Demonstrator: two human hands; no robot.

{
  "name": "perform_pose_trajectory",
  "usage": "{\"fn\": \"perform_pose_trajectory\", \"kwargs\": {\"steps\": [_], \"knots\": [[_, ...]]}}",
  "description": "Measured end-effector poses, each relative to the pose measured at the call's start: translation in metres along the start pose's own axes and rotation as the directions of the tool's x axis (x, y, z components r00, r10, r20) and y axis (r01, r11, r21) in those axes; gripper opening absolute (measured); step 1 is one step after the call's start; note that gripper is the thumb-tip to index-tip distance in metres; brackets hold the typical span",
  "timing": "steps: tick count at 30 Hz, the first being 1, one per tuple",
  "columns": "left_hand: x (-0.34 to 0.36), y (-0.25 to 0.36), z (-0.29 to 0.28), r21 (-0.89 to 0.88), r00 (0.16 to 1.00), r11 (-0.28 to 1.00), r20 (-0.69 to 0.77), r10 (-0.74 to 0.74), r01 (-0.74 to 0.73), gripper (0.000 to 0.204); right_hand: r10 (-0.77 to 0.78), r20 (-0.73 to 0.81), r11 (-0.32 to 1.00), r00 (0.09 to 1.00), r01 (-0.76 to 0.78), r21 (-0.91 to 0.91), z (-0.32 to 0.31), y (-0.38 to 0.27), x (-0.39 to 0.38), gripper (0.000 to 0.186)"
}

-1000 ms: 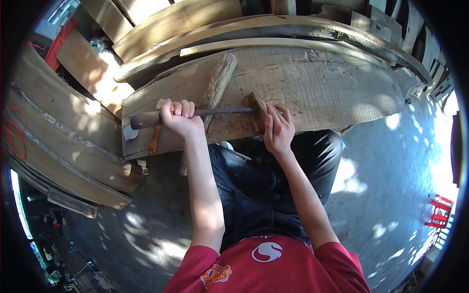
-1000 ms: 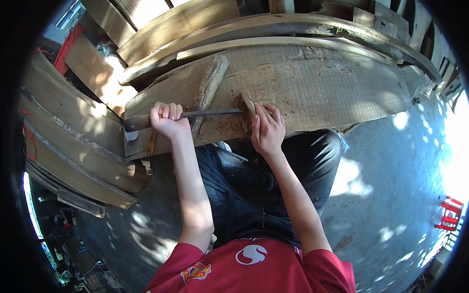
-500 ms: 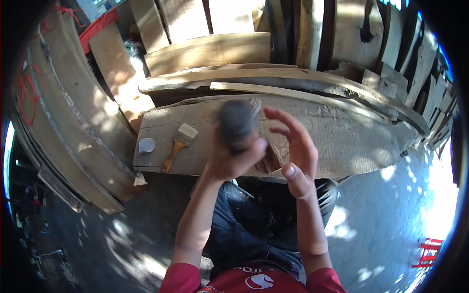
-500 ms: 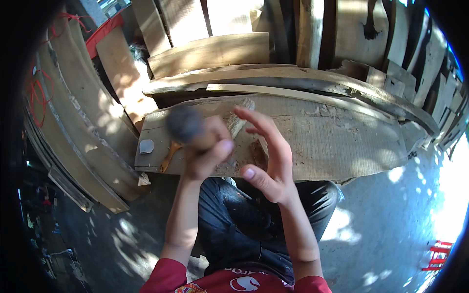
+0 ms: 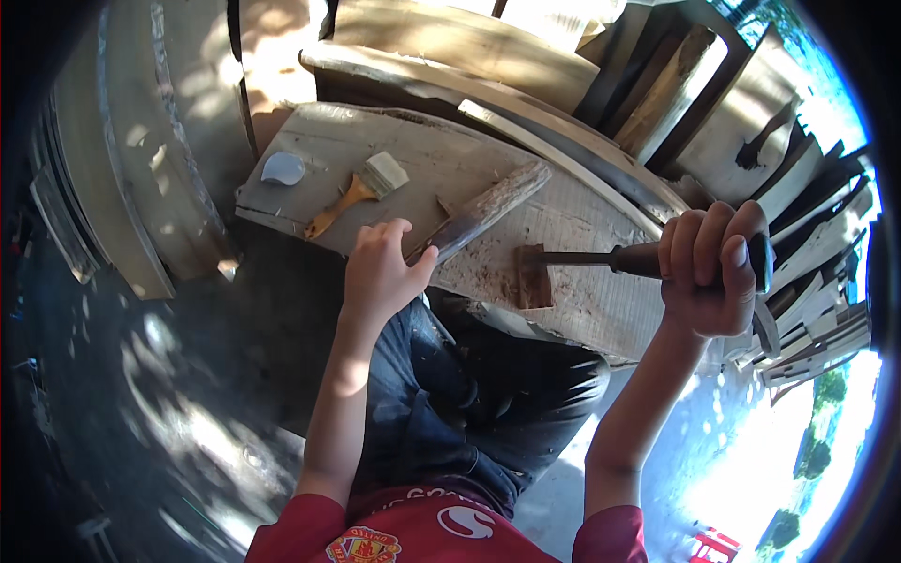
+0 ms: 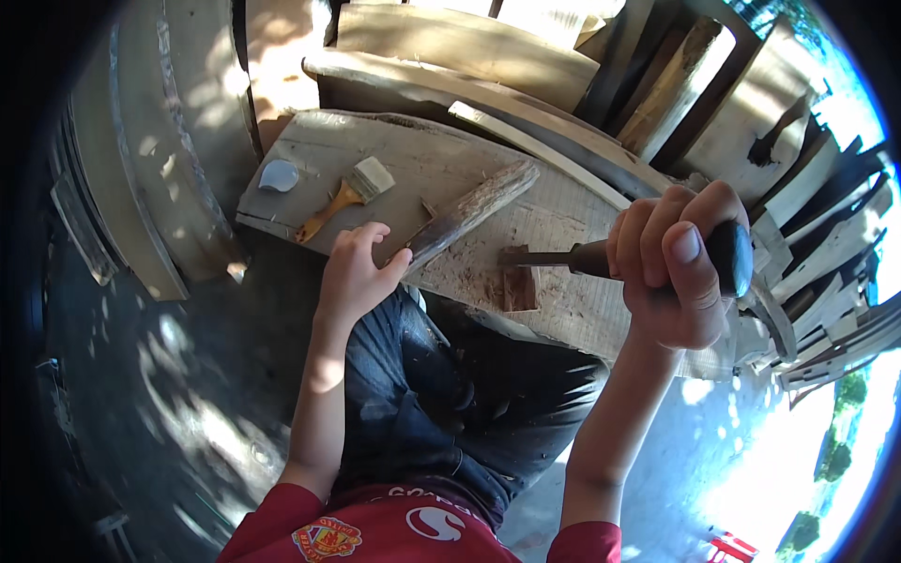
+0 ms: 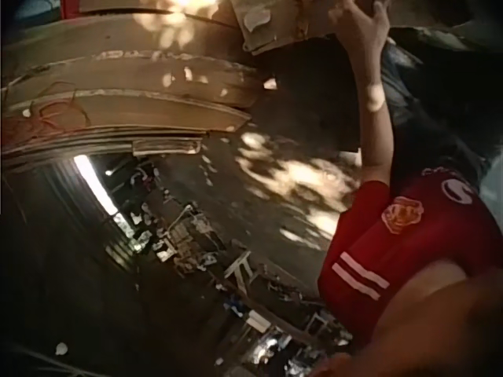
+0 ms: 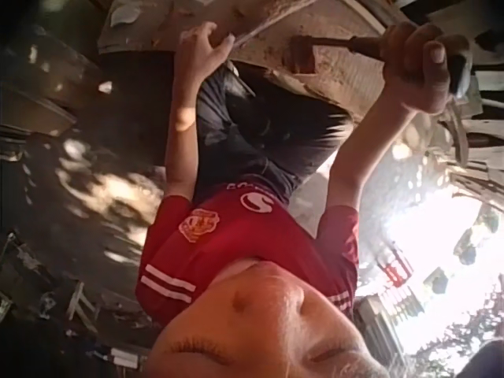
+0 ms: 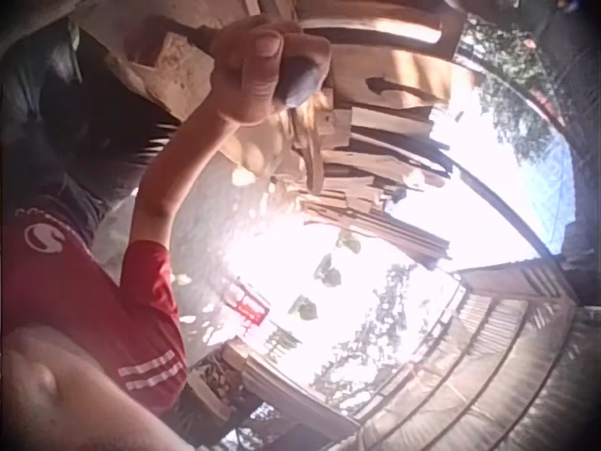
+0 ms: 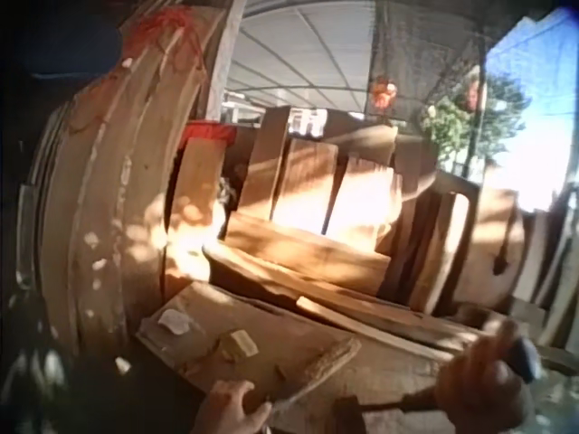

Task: Chiseling and carving a small piece of wood using a hand chisel and a mallet.

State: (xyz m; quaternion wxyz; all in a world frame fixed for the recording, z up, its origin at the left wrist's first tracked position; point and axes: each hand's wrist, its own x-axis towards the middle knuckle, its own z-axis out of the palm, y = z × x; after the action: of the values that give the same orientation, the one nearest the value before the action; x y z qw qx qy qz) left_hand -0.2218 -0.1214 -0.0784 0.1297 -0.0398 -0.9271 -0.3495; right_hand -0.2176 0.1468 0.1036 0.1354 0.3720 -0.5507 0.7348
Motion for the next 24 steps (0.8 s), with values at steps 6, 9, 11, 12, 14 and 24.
{"fn": "perform_pose_trajectory", "kwargs": {"steps": [6,9,11,12,14,24], "knots": [[-0.021,-0.013,0.041,0.276,0.996,0.961,0.093,0.009,-0.034,0.051,0.126,0.036,0.989,0.991,-0.123,-0.078,-0.009,0.035,-0.003,0.020],[-0.019,-0.016,0.038,0.252,0.993,0.968,0.120,-0.020,-0.010,0.049,0.160,0.066,0.985,0.985,-0.154,-0.080,-0.015,0.045,-0.003,0.019],[-0.018,-0.016,0.039,0.228,0.988,0.973,0.147,-0.049,0.014,0.047,0.176,0.078,0.983,0.981,-0.171,-0.069,-0.018,0.050,-0.002,0.019],[-0.017,-0.016,0.041,0.239,0.990,0.971,0.134,-0.047,0.013,0.046,0.179,0.083,0.983,0.980,-0.173,-0.067,-0.020,0.053,-0.003,0.019],[-0.017,-0.016,0.042,0.252,0.991,0.968,0.129,-0.047,0.013,0.045,0.185,0.083,0.982,0.979,-0.181,-0.061,-0.023,0.056,-0.002,0.020],[0.010,-0.002,0.033,0.327,0.910,0.945,0.393,-0.129,-0.007,0.040,0.250,0.215,0.968,0.944,-0.244,-0.055,-0.013,0.059,-0.005,0.023]]}}
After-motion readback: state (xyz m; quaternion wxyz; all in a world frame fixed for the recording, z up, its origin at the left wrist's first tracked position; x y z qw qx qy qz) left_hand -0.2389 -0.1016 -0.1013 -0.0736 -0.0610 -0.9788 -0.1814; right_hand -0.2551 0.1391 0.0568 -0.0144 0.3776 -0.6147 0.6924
